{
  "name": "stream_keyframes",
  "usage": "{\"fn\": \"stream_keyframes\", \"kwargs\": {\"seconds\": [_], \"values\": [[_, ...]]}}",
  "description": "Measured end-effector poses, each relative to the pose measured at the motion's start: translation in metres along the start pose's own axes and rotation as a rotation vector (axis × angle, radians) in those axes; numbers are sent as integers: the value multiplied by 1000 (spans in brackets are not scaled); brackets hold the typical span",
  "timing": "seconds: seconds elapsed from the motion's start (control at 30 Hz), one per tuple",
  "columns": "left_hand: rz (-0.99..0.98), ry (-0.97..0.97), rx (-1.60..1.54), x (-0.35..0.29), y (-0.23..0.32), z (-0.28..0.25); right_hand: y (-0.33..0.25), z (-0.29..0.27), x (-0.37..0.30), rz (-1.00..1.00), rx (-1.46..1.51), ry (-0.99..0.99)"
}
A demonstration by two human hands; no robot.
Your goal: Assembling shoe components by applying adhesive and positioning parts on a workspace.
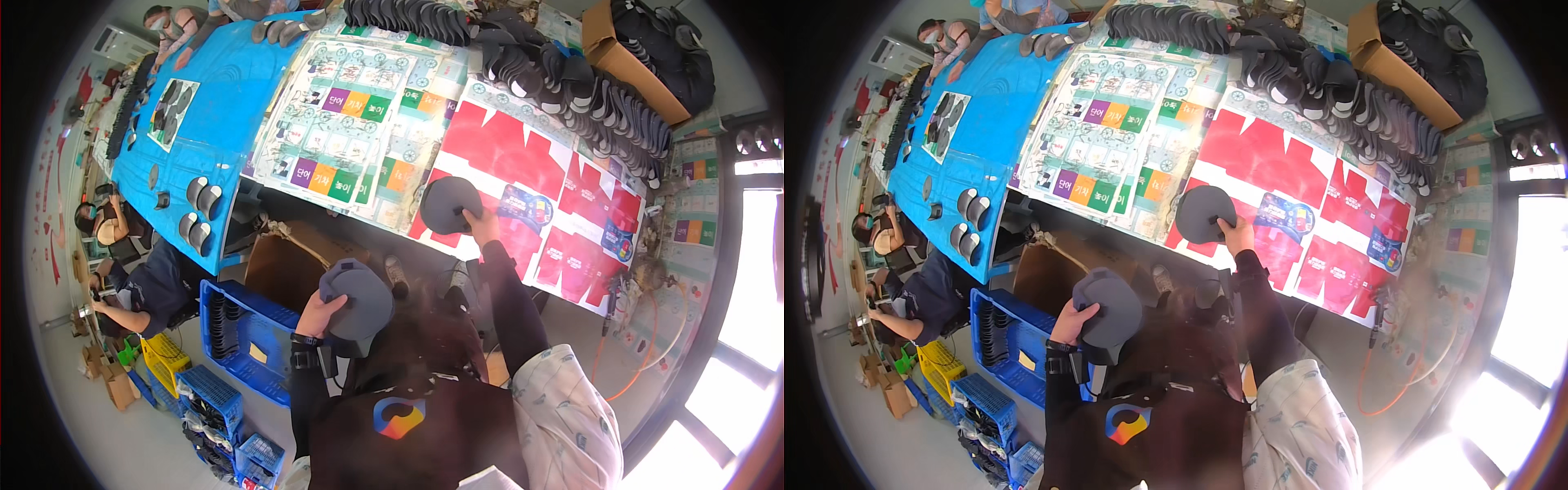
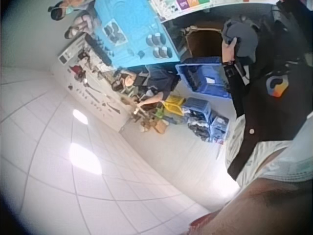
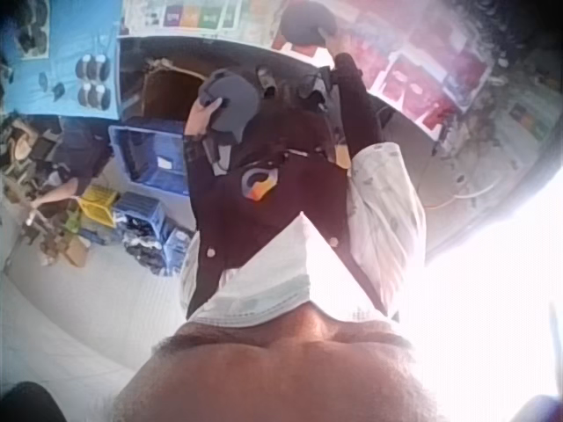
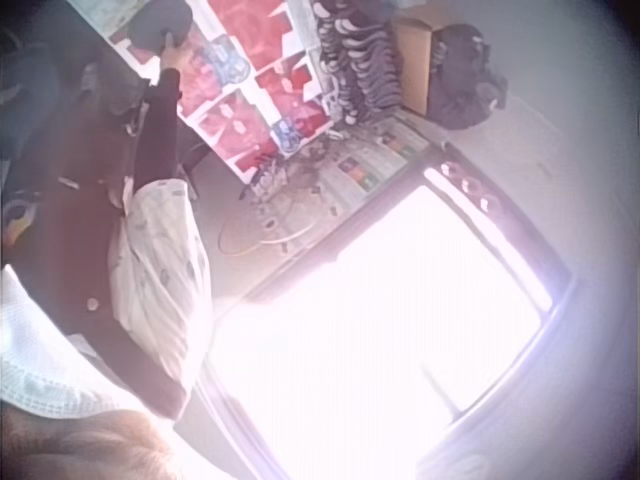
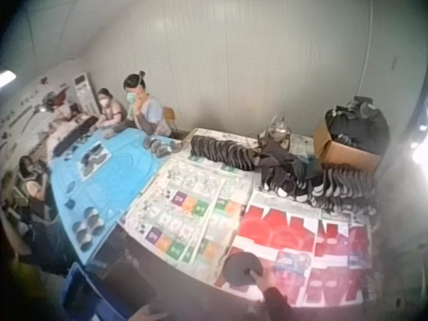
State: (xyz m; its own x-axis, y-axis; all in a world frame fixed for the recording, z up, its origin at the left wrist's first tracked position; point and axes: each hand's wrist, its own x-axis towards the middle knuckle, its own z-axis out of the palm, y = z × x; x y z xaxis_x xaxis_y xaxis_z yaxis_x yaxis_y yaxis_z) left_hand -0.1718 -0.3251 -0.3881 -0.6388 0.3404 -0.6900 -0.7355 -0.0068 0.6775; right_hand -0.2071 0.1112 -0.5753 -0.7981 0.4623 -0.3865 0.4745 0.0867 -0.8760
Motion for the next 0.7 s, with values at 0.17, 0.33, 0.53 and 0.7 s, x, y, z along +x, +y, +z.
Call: {"fn": "stream_keyframes", "kwargs": {"seconds": [0.17,0.33,0.53,0.7], "values": [[42,76,-8,-7,4,-5,28,7,14,-31,-203,7],[31,72,-3,-2,-3,-11,1,6,-3,19,-465,2],[49,22,1,6,4,5,27,-43,-20,-42,-627,106],[59,19,82,17,-2,16,42,-94,-38,200,-138,29]]}}
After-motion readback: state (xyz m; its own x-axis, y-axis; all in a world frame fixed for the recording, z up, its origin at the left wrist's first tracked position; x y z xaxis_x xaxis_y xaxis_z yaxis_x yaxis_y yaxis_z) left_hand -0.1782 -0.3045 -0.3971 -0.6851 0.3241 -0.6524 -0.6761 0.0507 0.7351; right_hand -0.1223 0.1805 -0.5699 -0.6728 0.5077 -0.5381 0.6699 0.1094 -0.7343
